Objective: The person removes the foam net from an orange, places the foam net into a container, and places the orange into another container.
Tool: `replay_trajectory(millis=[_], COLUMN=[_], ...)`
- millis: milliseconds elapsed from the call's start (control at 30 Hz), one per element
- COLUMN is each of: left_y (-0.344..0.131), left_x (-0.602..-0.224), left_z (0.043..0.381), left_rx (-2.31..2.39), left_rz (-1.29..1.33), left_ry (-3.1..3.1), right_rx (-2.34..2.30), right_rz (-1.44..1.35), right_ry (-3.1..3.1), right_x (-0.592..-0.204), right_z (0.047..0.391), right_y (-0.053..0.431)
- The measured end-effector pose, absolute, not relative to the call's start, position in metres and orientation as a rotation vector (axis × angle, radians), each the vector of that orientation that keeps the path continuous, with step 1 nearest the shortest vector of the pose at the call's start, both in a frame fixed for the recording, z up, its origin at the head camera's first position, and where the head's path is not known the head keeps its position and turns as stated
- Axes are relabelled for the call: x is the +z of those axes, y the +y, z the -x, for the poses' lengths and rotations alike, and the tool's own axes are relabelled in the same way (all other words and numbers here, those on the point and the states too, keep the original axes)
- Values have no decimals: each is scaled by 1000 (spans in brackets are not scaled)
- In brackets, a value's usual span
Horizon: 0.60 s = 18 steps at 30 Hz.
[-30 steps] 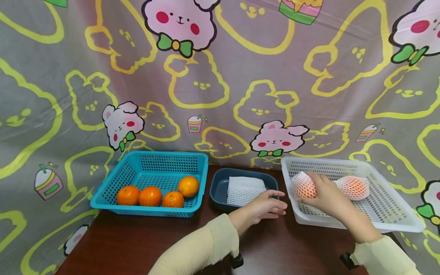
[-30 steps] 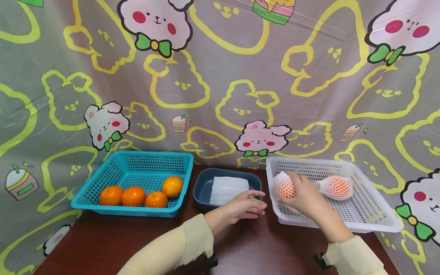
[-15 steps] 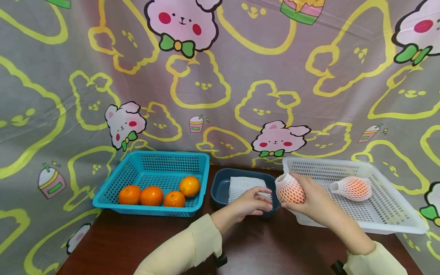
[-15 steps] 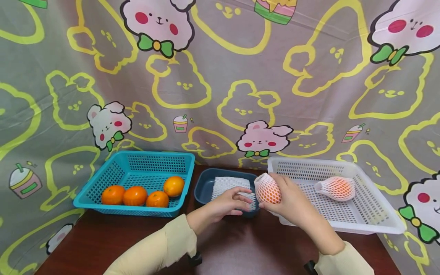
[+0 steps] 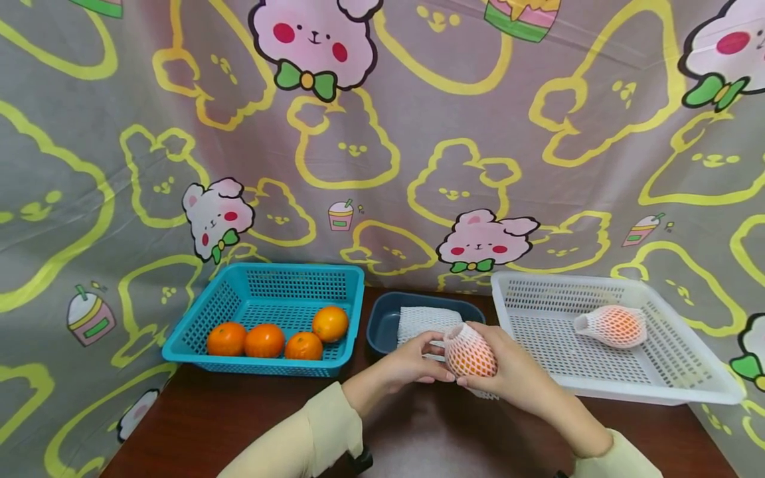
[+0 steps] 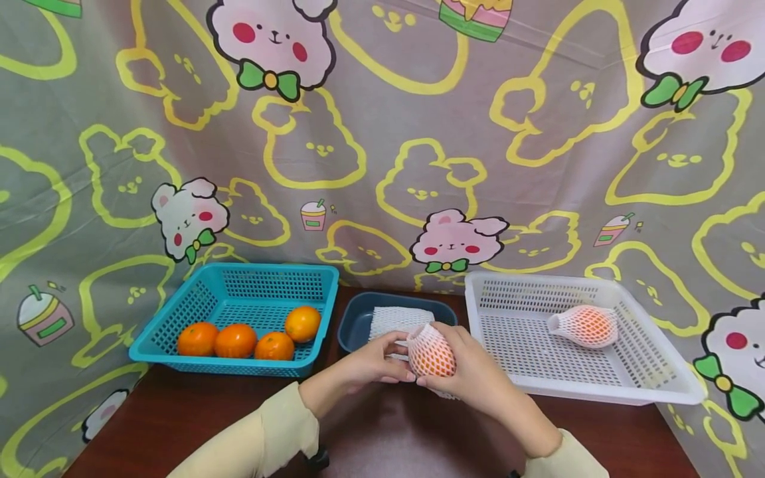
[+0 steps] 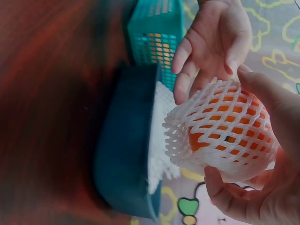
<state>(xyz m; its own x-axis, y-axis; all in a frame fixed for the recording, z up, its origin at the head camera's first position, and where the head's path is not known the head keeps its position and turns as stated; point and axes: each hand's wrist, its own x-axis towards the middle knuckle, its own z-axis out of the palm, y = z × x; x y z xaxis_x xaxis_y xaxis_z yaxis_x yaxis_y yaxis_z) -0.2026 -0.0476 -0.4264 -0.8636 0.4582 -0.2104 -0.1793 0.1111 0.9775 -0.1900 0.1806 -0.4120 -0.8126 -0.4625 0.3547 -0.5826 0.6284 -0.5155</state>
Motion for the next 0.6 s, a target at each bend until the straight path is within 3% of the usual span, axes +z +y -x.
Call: replay_trajectory(millis=[600], left_y=[-76], left_x=[-463], left_z=[184], left_rx=[1832], left_rz=[-220], left_ry=[1867], right_rx=[1186], right_rz=[-961], right_ry=[-2634], right_x=[-472], right_z=[180], right_y=[153])
